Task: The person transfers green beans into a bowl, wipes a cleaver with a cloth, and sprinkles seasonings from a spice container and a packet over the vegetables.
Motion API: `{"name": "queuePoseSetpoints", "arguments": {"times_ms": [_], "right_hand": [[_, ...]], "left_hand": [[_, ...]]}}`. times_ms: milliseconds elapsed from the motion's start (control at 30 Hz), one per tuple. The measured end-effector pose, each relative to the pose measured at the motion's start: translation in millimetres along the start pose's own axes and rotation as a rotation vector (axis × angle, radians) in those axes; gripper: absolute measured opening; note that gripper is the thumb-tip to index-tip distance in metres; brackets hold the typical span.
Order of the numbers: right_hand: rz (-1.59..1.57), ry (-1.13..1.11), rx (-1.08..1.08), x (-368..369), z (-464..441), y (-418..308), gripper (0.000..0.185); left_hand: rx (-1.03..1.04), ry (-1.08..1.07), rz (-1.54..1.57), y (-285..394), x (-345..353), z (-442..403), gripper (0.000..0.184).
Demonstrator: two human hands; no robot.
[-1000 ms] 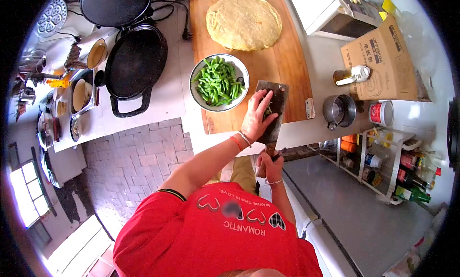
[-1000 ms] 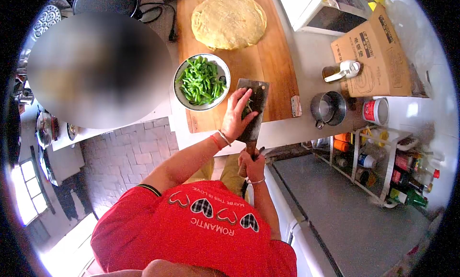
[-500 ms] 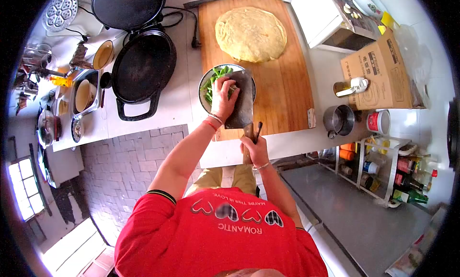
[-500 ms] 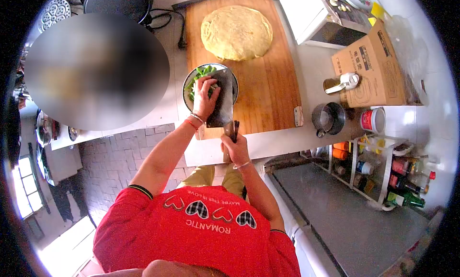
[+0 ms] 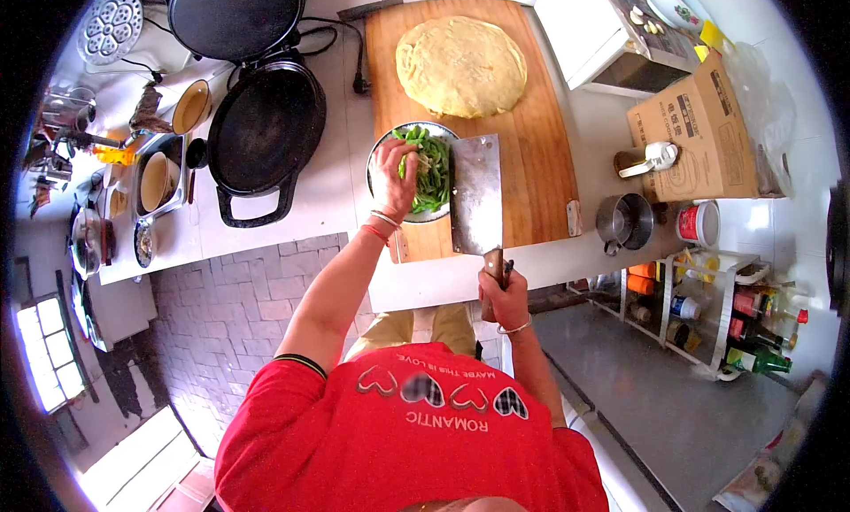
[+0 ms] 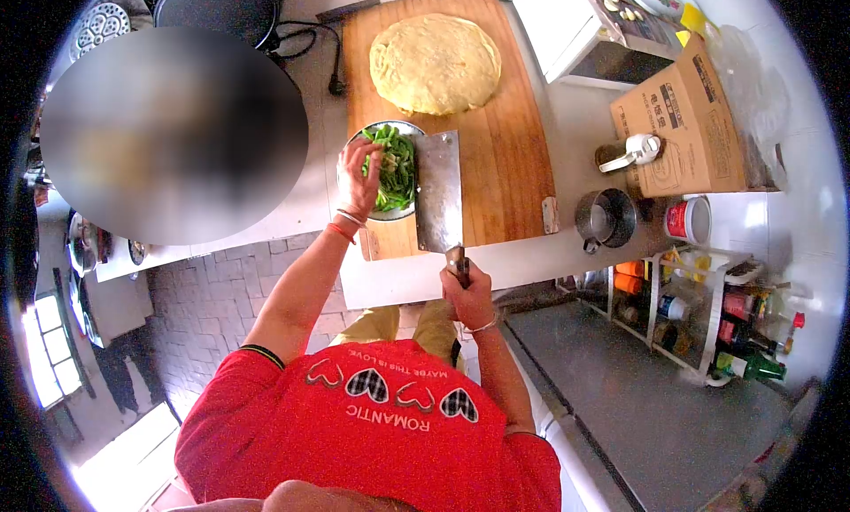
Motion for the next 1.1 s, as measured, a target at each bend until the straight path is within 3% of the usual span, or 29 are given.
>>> {"name": "queuePoseSetpoints", "arguments": {"times_ms": [133, 267, 333, 433, 500, 600, 733, 800, 867, 900, 1000, 1100], "right_hand": [[-0.018, -0.021, 0.002, 14, -7, -3, 0.013], [-0.117, -0.022, 0.056, 30, -11, -5, 0.014], [-0.128, -0.044, 0.068, 36, -11, -14, 0.014], [-0.161, 0.0, 0.052, 22, -5, -15, 0.011], [-0.265, 0.02, 0.094, 6, 5, -15, 0.008], [-0.157, 0.121, -0.044, -24, 15, -33, 0.011], [-0.039, 0.175, -0.047, -45, 14, -42, 0.01], [-0.072, 0.137, -0.024, -42, 11, -39, 0.011], [-0.127, 0.08, 0.026, -23, 10, -39, 0.012], [-0.145, 0.061, 0.016, -15, 6, -36, 0.014], [-0.112, -0.025, -0.003, 10, -2, -36, 0.017], [-0.14, -0.048, -0.009, 21, -3, -36, 0.017]], "left_hand": [[-0.078, 0.002, -0.064, 2, -12, -11, 0.007], [0.191, -0.012, -0.095, 72, -9, -12, 0.012], [0.327, -0.144, -0.154, 90, 12, -5, 0.026], [0.175, -0.109, -0.37, 58, 17, -11, 0.031], [0.127, -0.042, -0.273, 46, 2, -11, 0.026], [-0.008, -0.063, -0.172, 29, -15, -16, 0.01], [-0.261, 0.013, 0.244, 7, -28, -15, 0.01], [-0.223, -0.058, 0.211, 28, -28, -13, 0.006], [0.098, -0.008, 0.163, 77, -36, -7, 0.013], [0.283, -0.065, 0.109, 100, -32, 3, 0.023], [0.579, -0.302, -0.202, 142, -16, 43, 0.046], [0.519, -0.375, -0.301, 117, -9, 54, 0.056]]}}
Point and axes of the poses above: each hand's wrist, its own z-axis away from the middle knuckle, its own x-axis out of the palm, y = z × x, the point moved 10 cm from there along -z, towards the middle knuckle
